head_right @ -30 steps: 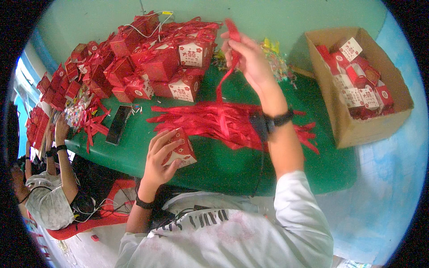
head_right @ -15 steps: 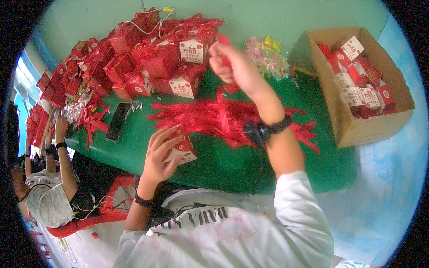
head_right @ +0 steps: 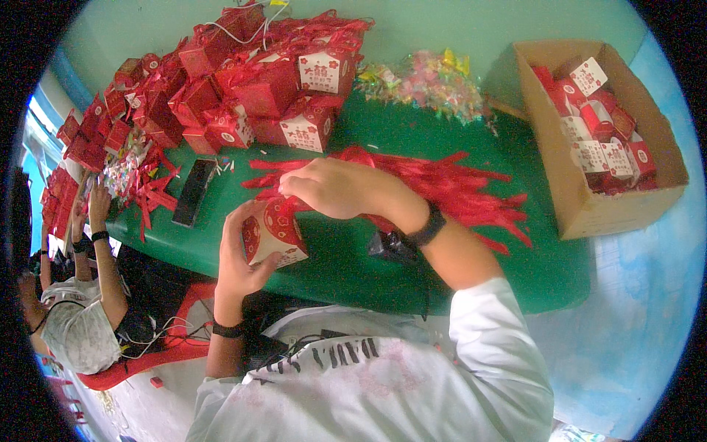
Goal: The person fills small red boxes with colorful candies, closes the lids, and ties red ribbons around them. The finished boxes are placed into a cardboard carton on the table.
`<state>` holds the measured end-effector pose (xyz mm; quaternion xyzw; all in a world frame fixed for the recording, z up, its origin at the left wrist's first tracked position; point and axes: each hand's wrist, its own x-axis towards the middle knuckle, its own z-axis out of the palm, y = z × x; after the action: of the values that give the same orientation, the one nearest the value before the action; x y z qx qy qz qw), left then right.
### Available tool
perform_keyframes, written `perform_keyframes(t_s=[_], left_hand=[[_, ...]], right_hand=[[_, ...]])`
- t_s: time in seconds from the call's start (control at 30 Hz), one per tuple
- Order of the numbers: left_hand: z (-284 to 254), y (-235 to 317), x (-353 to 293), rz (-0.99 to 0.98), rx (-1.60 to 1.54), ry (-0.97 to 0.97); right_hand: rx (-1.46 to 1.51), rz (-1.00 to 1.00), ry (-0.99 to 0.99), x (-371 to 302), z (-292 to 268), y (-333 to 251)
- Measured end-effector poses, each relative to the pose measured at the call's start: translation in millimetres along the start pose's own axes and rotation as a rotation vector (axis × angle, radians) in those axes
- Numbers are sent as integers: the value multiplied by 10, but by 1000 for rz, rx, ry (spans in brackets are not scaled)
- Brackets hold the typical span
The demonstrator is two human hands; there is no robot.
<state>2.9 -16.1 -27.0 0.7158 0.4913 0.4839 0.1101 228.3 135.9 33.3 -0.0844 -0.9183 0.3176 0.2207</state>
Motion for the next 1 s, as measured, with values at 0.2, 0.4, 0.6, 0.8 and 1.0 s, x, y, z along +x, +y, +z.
perform_keyframes(t_s=[0.2, 0.4, 0.6, 0.8, 1.0], left_hand=[[-11, -76, 7, 20, 54, -5], [-29, 127, 145, -105, 78, -1], [-32, 149, 209, -154, 123, 11], [3, 186, 230, -133, 133, 16], [47, 187, 221, -93, 95, 45]], right_hand=[[4, 229, -79, 64, -49, -191], [7, 280, -73, 62, -4, -158], [-24, 246, -64, 90, 87, -132], [-32, 217, -7, 126, 184, -151], [-73, 216, -27, 111, 154, -141]])
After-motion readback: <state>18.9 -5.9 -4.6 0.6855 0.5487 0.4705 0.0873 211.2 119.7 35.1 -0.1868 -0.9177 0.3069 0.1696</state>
